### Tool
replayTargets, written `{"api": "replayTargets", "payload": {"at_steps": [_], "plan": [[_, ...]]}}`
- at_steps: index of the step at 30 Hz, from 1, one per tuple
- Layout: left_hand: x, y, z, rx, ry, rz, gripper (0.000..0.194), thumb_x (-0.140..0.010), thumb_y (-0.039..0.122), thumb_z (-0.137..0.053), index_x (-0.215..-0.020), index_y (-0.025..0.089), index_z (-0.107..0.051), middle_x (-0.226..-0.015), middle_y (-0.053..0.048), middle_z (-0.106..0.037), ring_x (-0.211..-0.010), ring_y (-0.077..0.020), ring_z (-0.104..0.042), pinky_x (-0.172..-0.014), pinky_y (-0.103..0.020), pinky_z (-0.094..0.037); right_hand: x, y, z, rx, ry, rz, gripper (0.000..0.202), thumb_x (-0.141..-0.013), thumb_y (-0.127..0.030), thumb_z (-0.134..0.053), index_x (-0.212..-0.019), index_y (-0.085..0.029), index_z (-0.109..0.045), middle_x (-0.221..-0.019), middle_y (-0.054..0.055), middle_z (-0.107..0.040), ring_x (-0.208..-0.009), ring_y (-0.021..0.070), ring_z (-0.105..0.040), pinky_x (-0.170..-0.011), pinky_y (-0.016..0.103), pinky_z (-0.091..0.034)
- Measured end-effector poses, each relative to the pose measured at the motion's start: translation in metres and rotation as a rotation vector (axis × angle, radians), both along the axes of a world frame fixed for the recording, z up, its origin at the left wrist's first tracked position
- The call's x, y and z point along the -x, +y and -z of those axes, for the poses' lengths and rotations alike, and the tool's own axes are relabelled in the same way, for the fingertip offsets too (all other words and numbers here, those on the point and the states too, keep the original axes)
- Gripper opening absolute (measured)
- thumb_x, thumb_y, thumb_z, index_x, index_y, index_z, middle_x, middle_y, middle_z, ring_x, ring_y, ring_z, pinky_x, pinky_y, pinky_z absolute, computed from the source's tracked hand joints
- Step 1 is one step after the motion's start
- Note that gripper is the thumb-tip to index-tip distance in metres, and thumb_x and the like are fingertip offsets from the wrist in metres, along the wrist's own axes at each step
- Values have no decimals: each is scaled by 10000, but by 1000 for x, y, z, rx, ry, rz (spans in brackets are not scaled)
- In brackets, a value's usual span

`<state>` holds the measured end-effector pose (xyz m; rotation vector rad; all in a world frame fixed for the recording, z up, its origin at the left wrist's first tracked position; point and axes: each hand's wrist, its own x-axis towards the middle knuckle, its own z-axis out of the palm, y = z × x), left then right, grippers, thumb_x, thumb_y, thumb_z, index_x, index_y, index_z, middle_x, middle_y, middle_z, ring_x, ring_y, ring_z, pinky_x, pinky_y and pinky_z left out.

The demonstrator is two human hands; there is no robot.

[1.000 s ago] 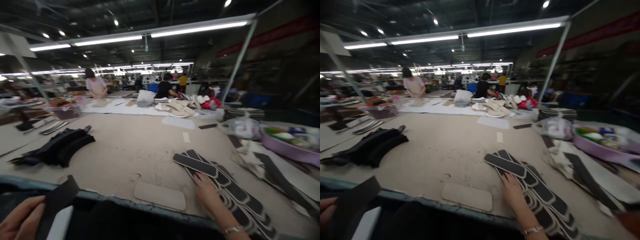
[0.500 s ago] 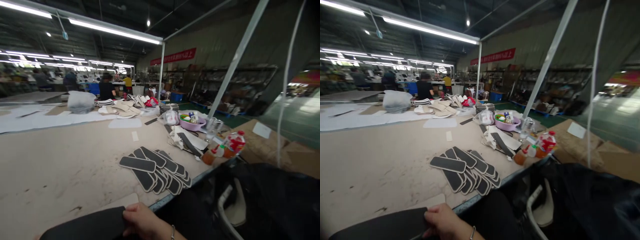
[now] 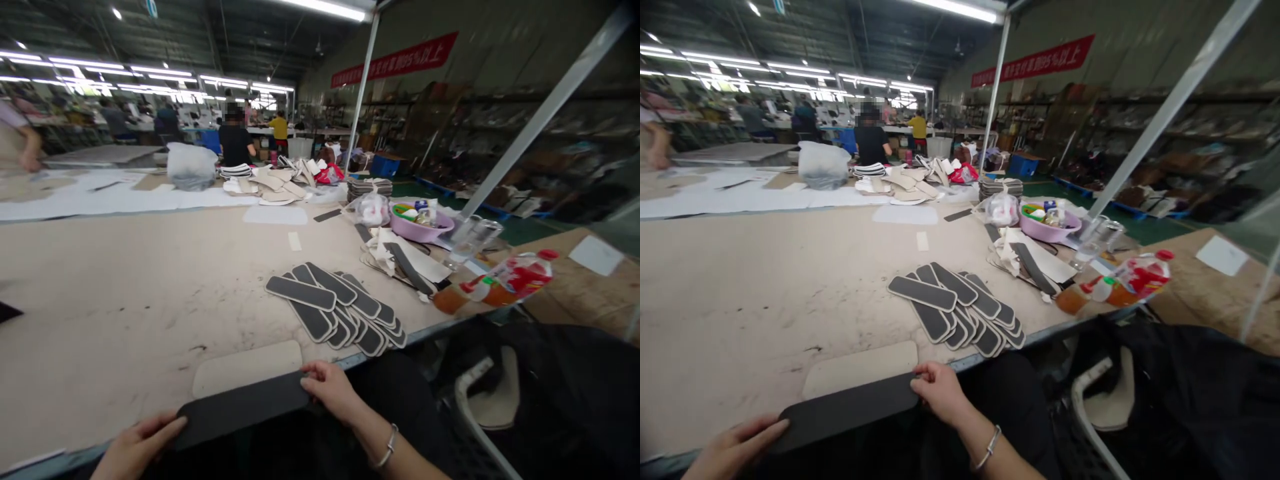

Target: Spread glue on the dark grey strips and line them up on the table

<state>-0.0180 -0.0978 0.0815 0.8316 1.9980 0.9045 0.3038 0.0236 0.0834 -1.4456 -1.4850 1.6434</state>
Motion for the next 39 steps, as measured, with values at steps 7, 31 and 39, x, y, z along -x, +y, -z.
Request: {"api": "replayTargets", "payload": {"at_steps": [7, 31, 39], "plan": [[9, 44, -6, 35, 3, 21, 598, -525, 638, -621, -890, 177, -513, -523, 26, -582, -524, -173, -538, -510, -260, -362, 21, 30, -4, -296, -339, 51, 162, -696, -195, -636, -761, -198, -488, -564, -69, -523, -548, 116, -527, -555, 220, -395], [-2, 69, 4, 281, 527, 167, 231, -735, 418, -578, -738, 213, -473, -659, 5, -631, -686, -171, -600, -585, -243, -339, 28, 48, 3, -388, -739, -157, 72, -815, -238, -587, -767, -194, -558, -644, -3, -649, -661, 169, -610, -607, 237, -359], [-8, 64, 0, 214, 547, 179, 190, -788, 394, -532, -766, 215, -474, -699, 1, -628, -709, -168, -600, -606, -248, -335, 33, 43, -1, -468, -863, -196, 93, -865, -230, -533, -827, -174, -598, -747, 65, -680, -777, 215, -639, -675, 272, -363]]}}
